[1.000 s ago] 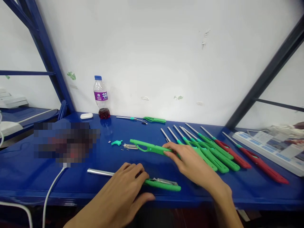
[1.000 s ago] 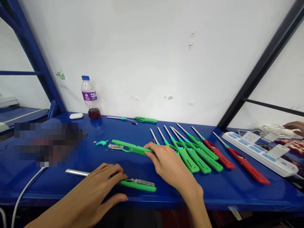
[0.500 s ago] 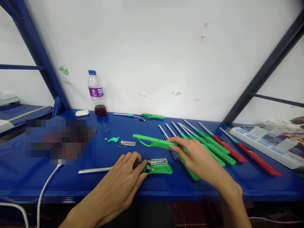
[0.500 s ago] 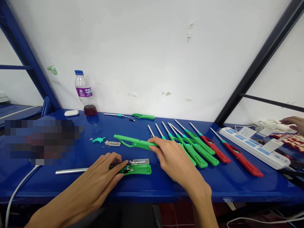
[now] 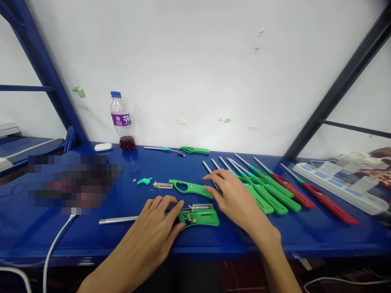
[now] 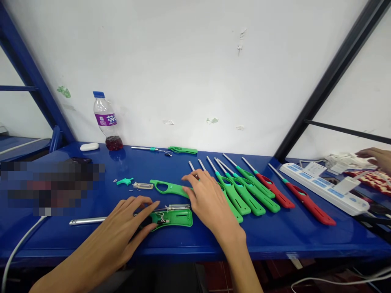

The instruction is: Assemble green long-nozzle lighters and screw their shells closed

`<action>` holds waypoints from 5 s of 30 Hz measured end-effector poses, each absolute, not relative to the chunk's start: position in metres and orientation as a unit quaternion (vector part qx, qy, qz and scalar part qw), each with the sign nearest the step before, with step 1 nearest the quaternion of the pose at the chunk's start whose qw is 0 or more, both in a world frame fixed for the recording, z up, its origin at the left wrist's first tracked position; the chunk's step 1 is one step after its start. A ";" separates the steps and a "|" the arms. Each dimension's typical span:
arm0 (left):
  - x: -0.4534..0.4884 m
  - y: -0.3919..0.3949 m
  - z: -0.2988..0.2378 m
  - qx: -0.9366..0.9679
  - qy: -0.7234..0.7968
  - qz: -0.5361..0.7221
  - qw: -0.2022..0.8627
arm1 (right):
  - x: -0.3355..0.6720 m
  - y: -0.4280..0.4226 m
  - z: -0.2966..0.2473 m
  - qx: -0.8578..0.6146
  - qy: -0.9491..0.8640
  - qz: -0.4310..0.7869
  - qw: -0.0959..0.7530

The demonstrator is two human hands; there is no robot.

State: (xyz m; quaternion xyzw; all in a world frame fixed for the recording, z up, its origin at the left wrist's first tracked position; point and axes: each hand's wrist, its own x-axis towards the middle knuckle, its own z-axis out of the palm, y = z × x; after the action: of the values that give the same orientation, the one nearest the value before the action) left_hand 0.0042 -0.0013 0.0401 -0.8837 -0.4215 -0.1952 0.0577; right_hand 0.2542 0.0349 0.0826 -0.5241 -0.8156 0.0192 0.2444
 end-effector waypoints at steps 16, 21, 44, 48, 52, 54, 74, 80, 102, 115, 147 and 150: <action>0.002 0.003 0.042 -0.854 -0.464 -0.220 -0.081 | 0.245 0.026 0.085 -0.498 -0.830 0.177 0.176; 0.002 0.004 0.042 -0.858 -0.456 -0.224 -0.079 | 0.245 0.028 0.084 -0.488 -0.842 0.161 0.167; 0.007 -0.001 0.038 -0.883 -0.419 -0.210 0.043 | 0.245 0.012 0.100 -0.473 -0.853 0.136 0.171; 0.007 -0.001 0.039 -0.878 -0.427 -0.212 0.036 | 0.249 0.011 0.101 -0.466 -0.854 0.169 0.160; 0.007 -0.001 0.037 -0.877 -0.426 -0.221 0.011 | 0.253 0.011 0.098 -0.466 -0.848 0.199 0.154; 0.007 -0.001 0.037 -0.879 -0.423 -0.221 0.007 | 0.254 0.010 0.097 -0.466 -0.847 0.203 0.152; 0.009 0.000 0.048 -0.891 -0.420 -0.173 -0.016 | 0.245 0.004 0.095 -0.473 -0.854 0.162 0.144; 0.012 0.001 0.049 -0.883 -0.442 -0.153 -0.035 | 0.243 0.004 0.094 -0.484 -0.847 0.169 0.141; 0.005 -0.004 0.054 -0.884 -0.424 -0.187 -0.056 | 0.252 0.041 0.076 -0.507 -0.835 0.093 0.194; 0.013 -0.011 0.054 -0.885 -0.429 -0.178 -0.026 | 0.252 0.029 0.076 -0.504 -0.834 0.137 0.180; 0.009 -0.011 0.052 -0.891 -0.417 -0.180 -0.016 | 0.246 0.003 0.103 -0.499 -0.842 0.165 0.122; 0.009 -0.011 0.052 -0.891 -0.416 -0.182 -0.017 | 0.247 0.002 0.102 -0.491 -0.848 0.161 0.122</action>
State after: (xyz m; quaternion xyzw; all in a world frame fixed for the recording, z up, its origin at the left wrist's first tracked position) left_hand 0.0085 -0.0107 0.0518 -0.8909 -0.4155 -0.1825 -0.0170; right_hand 0.2469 0.0023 0.1019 -0.4906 -0.8477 0.1610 0.1216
